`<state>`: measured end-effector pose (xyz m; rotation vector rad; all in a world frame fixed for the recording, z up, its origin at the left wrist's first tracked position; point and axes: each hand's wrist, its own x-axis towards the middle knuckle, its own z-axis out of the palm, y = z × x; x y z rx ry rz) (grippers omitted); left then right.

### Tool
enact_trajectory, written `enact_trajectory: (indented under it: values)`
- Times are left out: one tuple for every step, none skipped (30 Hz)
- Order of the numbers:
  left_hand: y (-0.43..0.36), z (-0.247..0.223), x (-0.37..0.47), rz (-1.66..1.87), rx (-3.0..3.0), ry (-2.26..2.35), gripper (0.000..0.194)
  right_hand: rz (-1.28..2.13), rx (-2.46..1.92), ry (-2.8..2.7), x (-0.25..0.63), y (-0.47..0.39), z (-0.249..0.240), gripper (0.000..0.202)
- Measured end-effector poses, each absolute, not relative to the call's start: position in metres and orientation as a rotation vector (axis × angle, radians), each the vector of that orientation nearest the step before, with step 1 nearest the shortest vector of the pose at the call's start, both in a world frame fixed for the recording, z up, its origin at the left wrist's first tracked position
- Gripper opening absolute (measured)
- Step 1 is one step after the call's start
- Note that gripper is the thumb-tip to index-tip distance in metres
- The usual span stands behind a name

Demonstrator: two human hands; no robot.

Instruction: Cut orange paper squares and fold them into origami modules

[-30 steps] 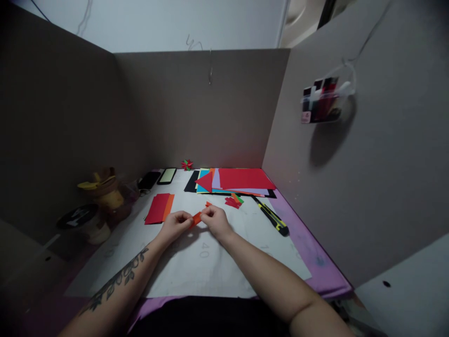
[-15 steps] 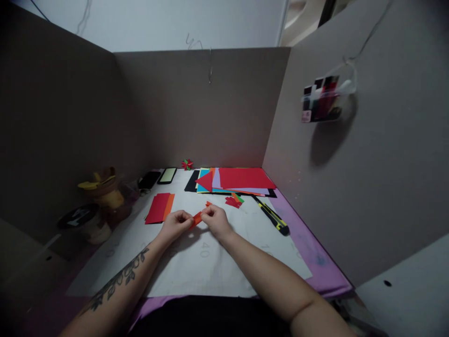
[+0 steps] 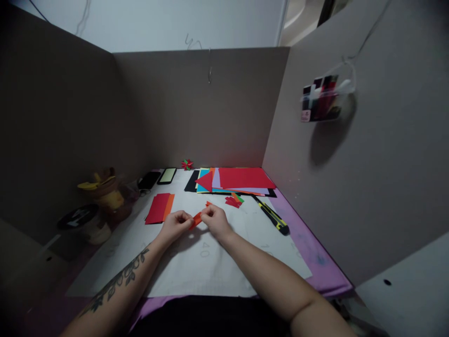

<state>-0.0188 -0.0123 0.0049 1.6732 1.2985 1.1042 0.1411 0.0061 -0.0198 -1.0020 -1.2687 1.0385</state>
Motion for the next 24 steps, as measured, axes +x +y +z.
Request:
enact_trajectory:
  values:
    - [-0.012, 0.005, -0.019, 1.103, 1.674, 1.299, 0.011, 1.040, -1.001, -1.269, 0.141, 0.006, -0.020, 0.003]
    - [-0.012, 0.004, -0.019, 1.103, 1.675, 1.298, 0.011, 1.039, -0.997, -1.271, 0.141, 0.006, -0.020, 0.003]
    - [-0.012, 0.004, -0.019, 1.104, 1.675, 1.298, 0.010, 1.035, -0.994, -1.274, 0.141, 0.007, -0.020, 0.003]
    - [-0.011, 0.003, -0.019, 1.105, 1.675, 1.297, 0.010, 1.029, -0.992, -1.279, 0.142, 0.007, -0.021, 0.003]
    - [-0.011, 0.002, -0.019, 1.106, 1.675, 1.295, 0.010, 1.022, -0.992, -1.283, 0.142, 0.007, -0.021, 0.004]
    - [-0.011, 0.002, -0.019, 1.107, 1.673, 1.290, 0.010, 1.017, -0.995, -1.285, 0.142, 0.008, -0.022, 0.003]
    - [-0.011, 0.002, -0.019, 1.107, 1.671, 1.284, 0.010, 1.014, -0.997, -1.289, 0.142, 0.008, -0.022, 0.003]
    - [-0.011, 0.002, -0.019, 1.107, 1.669, 1.280, 0.010, 1.012, -0.999, -1.291, 0.142, 0.008, -0.023, 0.003]
    - [-0.011, 0.002, -0.019, 1.105, 1.667, 1.280, 0.010, 1.012, -1.000, -1.292, 0.142, 0.008, -0.023, 0.003]
    - [-0.011, 0.003, -0.019, 1.104, 1.665, 1.284, 0.010, 1.013, -1.001, -1.293, 0.141, 0.008, -0.022, 0.004]
    - [-0.011, 0.003, -0.019, 1.103, 1.666, 1.290, 0.010, 1.018, -1.002, -1.292, 0.141, 0.007, -0.022, 0.004]
    - [-0.012, 0.004, -0.019, 1.101, 1.670, 1.298, 0.010, 1.025, -1.001, -1.290, 0.142, 0.008, -0.022, 0.005]
    - [-0.012, 0.005, -0.019, 1.099, 1.671, 1.306, 0.010, 1.039, -0.995, -1.293, 0.142, 0.008, -0.022, 0.006]
    - [-0.012, 0.005, -0.018, 1.099, 1.670, 1.312, 0.010, 1.056, -0.984, -1.305, 0.142, 0.008, -0.021, 0.006]
    - [-0.012, 0.006, -0.018, 1.102, 1.667, 1.316, 0.011, 1.073, -0.967, -1.326, 0.143, 0.009, -0.021, 0.007]
    - [-0.012, 0.006, -0.018, 1.110, 1.660, 1.319, 0.011, 1.086, -0.947, -1.348, 0.144, 0.010, -0.021, 0.008]
    - [-0.012, 0.006, -0.019, 1.118, 1.650, 1.320, 0.012, 1.089, -0.928, -1.364, 0.145, 0.011, -0.020, 0.008]
    - [-0.011, 0.006, -0.019, 1.126, 1.638, 1.320, 0.013, 1.083, -0.915, -1.369, 0.146, 0.012, -0.019, 0.009]
    - [-0.010, 0.005, -0.019, 1.134, 1.628, 1.318, 0.015, 1.070, -0.909, -1.357, 0.147, 0.012, -0.018, 0.010]
    - [-0.009, 0.005, -0.020, 1.142, 1.620, 1.312, 0.016, 1.055, -0.909, -1.329, 0.148, 0.013, -0.017, 0.010]
    - [-0.008, 0.004, -0.020, 1.145, 1.616, 1.304, 0.018, 1.045, -0.912, -1.295, 0.149, 0.013, -0.015, 0.011]
    - [-0.007, 0.003, -0.021, 1.146, 1.614, 1.295, 0.019, 1.039, -0.914, -1.263, 0.150, 0.013, -0.014, 0.012]
    - [-0.006, 0.002, -0.021, 1.147, 1.615, 1.286, 0.020, 1.039, -0.913, -1.235, 0.150, 0.013, -0.012, 0.013]
    - [-0.006, 0.001, -0.021, 1.151, 1.614, 1.281, 0.021, 1.044, -0.909, -1.211, 0.151, 0.013, -0.011, 0.014]
